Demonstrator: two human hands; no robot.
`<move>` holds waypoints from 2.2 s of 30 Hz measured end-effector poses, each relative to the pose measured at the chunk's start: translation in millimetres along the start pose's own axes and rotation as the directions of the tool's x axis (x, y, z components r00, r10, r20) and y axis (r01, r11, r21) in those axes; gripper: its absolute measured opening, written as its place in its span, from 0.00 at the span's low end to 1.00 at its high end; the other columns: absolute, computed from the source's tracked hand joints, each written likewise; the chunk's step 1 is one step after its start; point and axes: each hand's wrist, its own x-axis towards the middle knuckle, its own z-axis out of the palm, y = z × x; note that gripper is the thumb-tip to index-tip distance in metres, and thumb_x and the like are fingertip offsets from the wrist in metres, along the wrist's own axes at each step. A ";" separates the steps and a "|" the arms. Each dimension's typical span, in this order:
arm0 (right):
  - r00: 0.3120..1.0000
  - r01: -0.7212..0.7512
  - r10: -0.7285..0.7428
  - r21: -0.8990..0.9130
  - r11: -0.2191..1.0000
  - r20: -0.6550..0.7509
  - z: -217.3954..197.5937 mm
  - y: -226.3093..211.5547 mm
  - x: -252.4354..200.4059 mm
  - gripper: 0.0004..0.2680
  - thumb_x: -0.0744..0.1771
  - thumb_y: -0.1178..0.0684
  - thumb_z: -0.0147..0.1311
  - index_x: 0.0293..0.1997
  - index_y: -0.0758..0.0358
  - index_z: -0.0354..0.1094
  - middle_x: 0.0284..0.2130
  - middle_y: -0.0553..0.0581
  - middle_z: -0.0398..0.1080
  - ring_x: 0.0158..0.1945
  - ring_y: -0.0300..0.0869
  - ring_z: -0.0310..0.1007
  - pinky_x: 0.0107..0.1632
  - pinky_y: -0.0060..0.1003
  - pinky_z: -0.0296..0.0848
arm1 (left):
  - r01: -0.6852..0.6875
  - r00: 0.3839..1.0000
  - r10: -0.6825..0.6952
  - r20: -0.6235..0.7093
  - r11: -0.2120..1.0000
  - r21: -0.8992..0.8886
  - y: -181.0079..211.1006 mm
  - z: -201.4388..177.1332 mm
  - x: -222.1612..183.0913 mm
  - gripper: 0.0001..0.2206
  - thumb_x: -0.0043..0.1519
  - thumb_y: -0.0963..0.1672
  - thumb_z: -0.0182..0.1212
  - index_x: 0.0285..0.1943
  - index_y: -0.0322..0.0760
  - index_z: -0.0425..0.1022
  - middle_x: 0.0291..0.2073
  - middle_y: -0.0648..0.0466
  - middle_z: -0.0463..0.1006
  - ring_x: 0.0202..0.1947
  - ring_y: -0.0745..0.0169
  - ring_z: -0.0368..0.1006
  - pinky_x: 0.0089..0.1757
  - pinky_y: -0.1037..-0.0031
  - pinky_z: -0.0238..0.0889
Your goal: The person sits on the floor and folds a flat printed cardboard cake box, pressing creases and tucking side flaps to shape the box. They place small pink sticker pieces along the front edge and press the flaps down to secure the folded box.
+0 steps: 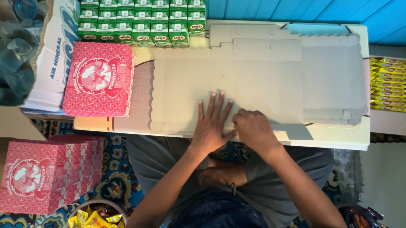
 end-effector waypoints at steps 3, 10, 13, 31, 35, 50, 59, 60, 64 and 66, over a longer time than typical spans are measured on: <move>1.000 -0.005 0.006 0.026 1.000 -0.025 -3.0 -1.2 -1.4 0.04 0.66 0.50 0.58 0.36 0.54 0.73 0.31 0.48 0.70 0.34 0.47 0.75 0.40 0.40 0.73 | 0.003 1.000 -0.002 0.005 0.999 -0.046 0.6 -4.4 0.7 0.40 0.64 0.60 0.55 0.82 0.45 0.49 0.80 0.42 0.41 0.79 0.37 0.34 0.68 0.35 0.25; 0.995 -0.013 -0.003 0.156 0.988 0.100 -37.8 9.1 -16.9 0.12 0.65 0.46 0.62 0.49 0.59 0.74 0.37 0.55 0.73 0.41 0.50 0.78 0.47 0.44 0.76 | -0.002 0.999 0.006 0.050 0.996 -0.090 2.0 -12.8 3.2 0.41 0.62 0.57 0.62 0.82 0.42 0.50 0.80 0.40 0.41 0.79 0.35 0.34 0.68 0.34 0.23; 0.996 -0.074 0.060 0.231 0.970 0.065 -32.7 28.6 -41.7 0.17 0.62 0.43 0.66 0.53 0.54 0.73 0.42 0.53 0.73 0.46 0.52 0.78 0.50 0.47 0.76 | 0.012 0.996 0.002 0.090 0.988 -0.152 6.7 -24.6 7.1 0.40 0.62 0.56 0.63 0.80 0.40 0.53 0.78 0.37 0.43 0.78 0.32 0.35 0.66 0.31 0.23; 0.941 -0.331 0.281 0.351 0.876 0.187 -38.9 91.4 -78.5 0.12 0.63 0.51 0.63 0.50 0.53 0.76 0.43 0.55 0.77 0.44 0.56 0.81 0.44 0.50 0.81 | -0.116 0.952 0.139 0.272 0.988 -0.098 24.0 -30.8 33.6 0.18 0.59 0.46 0.67 0.59 0.51 0.75 0.46 0.58 0.76 0.51 0.56 0.75 0.61 0.53 0.58; 0.941 -0.338 0.285 0.436 0.834 0.185 -45.6 97.4 -73.9 0.09 0.64 0.51 0.63 0.46 0.59 0.78 0.40 0.57 0.79 0.43 0.54 0.81 0.44 0.49 0.80 | -0.077 0.968 0.113 0.225 0.983 -0.165 30.0 -47.3 39.7 0.15 0.66 0.45 0.61 0.61 0.38 0.74 0.41 0.48 0.80 0.45 0.50 0.79 0.58 0.57 0.63; 0.936 -0.346 0.334 0.466 0.814 0.111 -11.8 117.0 -63.2 0.10 0.64 0.47 0.62 0.31 0.64 0.75 0.27 0.61 0.77 0.35 0.61 0.79 0.40 0.53 0.76 | 0.066 0.964 0.006 0.265 0.963 -0.262 18.3 -33.6 48.3 0.20 0.67 0.48 0.61 0.61 0.28 0.71 0.45 0.40 0.82 0.48 0.45 0.80 0.60 0.55 0.60; 0.934 -0.343 0.343 0.514 0.786 0.099 -4.2 119.7 -63.4 0.09 0.63 0.47 0.63 0.29 0.63 0.74 0.26 0.61 0.76 0.36 0.60 0.79 0.40 0.52 0.76 | 0.095 0.961 -0.010 0.276 0.949 -0.300 14.3 -35.3 49.3 0.21 0.66 0.48 0.62 0.61 0.28 0.72 0.43 0.41 0.83 0.45 0.45 0.81 0.60 0.56 0.60; 0.931 -0.354 0.348 0.526 0.773 0.114 -5.0 120.1 -63.0 0.09 0.63 0.47 0.63 0.30 0.63 0.75 0.26 0.60 0.77 0.36 0.59 0.79 0.40 0.51 0.77 | 0.096 0.961 -0.005 0.277 0.944 -0.315 14.5 -37.0 50.0 0.20 0.65 0.48 0.63 0.61 0.28 0.72 0.44 0.41 0.83 0.45 0.44 0.81 0.60 0.55 0.59; 0.934 -0.343 0.342 0.525 0.779 0.102 -7.8 119.0 -66.0 0.08 0.63 0.48 0.63 0.32 0.62 0.75 0.27 0.59 0.78 0.36 0.59 0.79 0.41 0.50 0.77 | 0.102 0.967 -0.019 0.254 0.943 -0.318 14.6 -36.3 49.1 0.19 0.63 0.47 0.65 0.59 0.32 0.73 0.41 0.43 0.83 0.45 0.46 0.81 0.59 0.56 0.60; 0.942 -0.317 0.328 0.518 0.795 0.073 -21.0 114.1 -66.4 0.06 0.65 0.50 0.61 0.40 0.60 0.76 0.31 0.58 0.79 0.39 0.56 0.80 0.43 0.47 0.78 | 0.090 0.969 0.001 0.248 0.930 -0.357 18.4 -42.6 50.5 0.19 0.60 0.46 0.67 0.58 0.37 0.73 0.41 0.46 0.83 0.45 0.45 0.81 0.58 0.54 0.62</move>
